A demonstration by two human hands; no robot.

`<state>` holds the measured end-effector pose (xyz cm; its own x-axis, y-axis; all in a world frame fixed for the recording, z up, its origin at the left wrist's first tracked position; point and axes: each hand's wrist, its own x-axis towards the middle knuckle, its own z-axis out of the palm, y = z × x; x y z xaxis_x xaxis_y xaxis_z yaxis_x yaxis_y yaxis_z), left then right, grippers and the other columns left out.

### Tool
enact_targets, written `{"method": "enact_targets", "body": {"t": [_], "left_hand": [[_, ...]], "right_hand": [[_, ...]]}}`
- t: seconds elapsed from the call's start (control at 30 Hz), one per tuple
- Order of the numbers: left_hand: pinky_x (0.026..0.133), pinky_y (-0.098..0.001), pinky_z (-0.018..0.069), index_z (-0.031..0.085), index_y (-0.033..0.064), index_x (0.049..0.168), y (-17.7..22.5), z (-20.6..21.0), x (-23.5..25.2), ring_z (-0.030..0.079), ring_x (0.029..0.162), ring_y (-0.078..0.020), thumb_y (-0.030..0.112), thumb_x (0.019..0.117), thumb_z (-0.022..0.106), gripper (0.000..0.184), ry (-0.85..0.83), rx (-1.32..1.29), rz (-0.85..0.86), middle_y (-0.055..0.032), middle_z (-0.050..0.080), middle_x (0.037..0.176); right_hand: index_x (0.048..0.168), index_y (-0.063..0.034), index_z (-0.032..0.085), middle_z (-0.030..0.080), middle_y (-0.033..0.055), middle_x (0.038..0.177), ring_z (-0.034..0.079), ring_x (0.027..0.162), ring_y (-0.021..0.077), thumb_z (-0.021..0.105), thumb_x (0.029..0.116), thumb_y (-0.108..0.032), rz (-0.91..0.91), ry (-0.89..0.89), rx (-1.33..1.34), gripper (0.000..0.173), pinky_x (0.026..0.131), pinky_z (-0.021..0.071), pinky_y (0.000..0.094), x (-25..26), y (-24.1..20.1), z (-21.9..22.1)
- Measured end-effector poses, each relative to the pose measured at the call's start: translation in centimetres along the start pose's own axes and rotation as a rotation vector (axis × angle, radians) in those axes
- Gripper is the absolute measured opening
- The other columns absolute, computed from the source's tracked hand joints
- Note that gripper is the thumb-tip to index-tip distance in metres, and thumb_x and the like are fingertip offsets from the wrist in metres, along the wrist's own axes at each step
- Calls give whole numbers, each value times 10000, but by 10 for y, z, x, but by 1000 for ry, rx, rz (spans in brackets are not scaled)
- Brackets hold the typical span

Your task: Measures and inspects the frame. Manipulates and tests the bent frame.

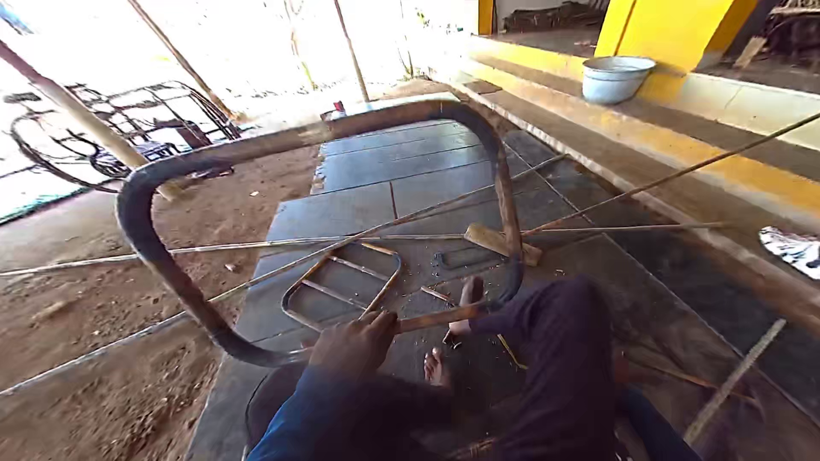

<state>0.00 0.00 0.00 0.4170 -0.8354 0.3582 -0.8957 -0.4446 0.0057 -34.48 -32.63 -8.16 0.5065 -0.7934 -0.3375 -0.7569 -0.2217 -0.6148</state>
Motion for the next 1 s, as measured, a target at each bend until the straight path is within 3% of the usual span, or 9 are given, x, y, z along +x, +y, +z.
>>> {"method": "enact_targets", "body": {"t": [0.03, 0.1, 0.17, 0.37, 0.5, 0.57, 0.67, 0.8, 1.0], "left_hand": [[512, -567, 555, 756, 149, 965, 10, -12, 0, 710, 621, -331, 290, 950, 657, 173, 9, 4, 6, -88, 720, 771], [532, -555, 563, 758, 171, 969, 31, -29, 3, 714, 639, -313, 291, 945, 660, 157, 32, 20, 32, -67, 729, 781], [489, -531, 553, 747, 163, 932, 51, -32, 1, 695, 594, -295, 267, 908, 688, 122, 88, 46, 87, -62, 703, 742], [595, -562, 588, 731, 149, 1066, 79, -20, 3, 730, 732, -349, 268, 1001, 608, 184, -107, 140, 32, -119, 735, 909], [697, -597, 588, 699, 112, 1181, 90, 14, 2, 733, 869, -398, 169, 1017, 561, 222, -453, 75, 0, -164, 735, 1068], [780, -628, 568, 664, 86, 1246, 97, 36, 3, 714, 972, -430, 116, 1020, 515, 273, -680, 9, 1, -195, 714, 1154], [824, -641, 556, 654, 73, 1252, 103, 69, 2, 699, 1032, -444, 160, 1044, 492, 278, -889, -92, 22, -217, 710, 1153], [828, -624, 561, 667, 96, 1205, 99, 102, 1, 704, 1040, -420, 252, 1040, 508, 277, -1062, -173, -23, -201, 723, 1114], [891, -583, 554, 642, 80, 1292, 88, 125, -18, 675, 1113, -405, 566, 959, 621, 590, -1102, -255, -105, -202, 696, 1199]], "right_hand": [[1046, 58, 745, 752, 204, 914, 743, 808, 271, 612, 996, -222, -267, 289, 80, 314, 764, 611, 422, 37, 87, 46], [1081, -35, 753, 754, 93, 885, 721, 716, 187, 675, 991, -280, -264, 305, 323, 272, 692, 628, 414, 70, 157, 66], [1090, -53, 756, 754, 77, 856, 716, 668, 187, 703, 982, -264, -154, 340, 451, 242, 664, 632, 415, 57, 163, 59], [1387, -70, 622, 748, 120, 892, 715, 636, 217, 651, 987, -124, -268, 444, 622, 404, 572, 626, 392, 52, 102, 33], [1211, -13, 716, 749, 117, 930, 706, 683, 203, 577, 1026, -121, -339, 384, 711, 256, 618, 620, 380, 64, 30, 16], [1263, -13, 687, 736, 144, 1064, 732, 851, 260, 518, 1083, -228, -285, 264, 822, 327, 749, 638, 446, 71, -2, 14], [1298, -28, 639, 716, 166, 1129, 733, 868, 315, 416, 1087, -494, -186, 64, 879, 558, 726, 640, 499, 84, -38, 30], [1014, -39, 712, 646, 98, 665, 588, 459, 212, 652, 977, -527, -152, 196, 541, 492, 450, 540, 387, 112, -59, 77], [1001, -70, 712, 598, 62, 573, 564, 419, 201, 627, 969, -580, -167, 266, 356, 517, 432, 528, 413, 142, -49, 135]]}}
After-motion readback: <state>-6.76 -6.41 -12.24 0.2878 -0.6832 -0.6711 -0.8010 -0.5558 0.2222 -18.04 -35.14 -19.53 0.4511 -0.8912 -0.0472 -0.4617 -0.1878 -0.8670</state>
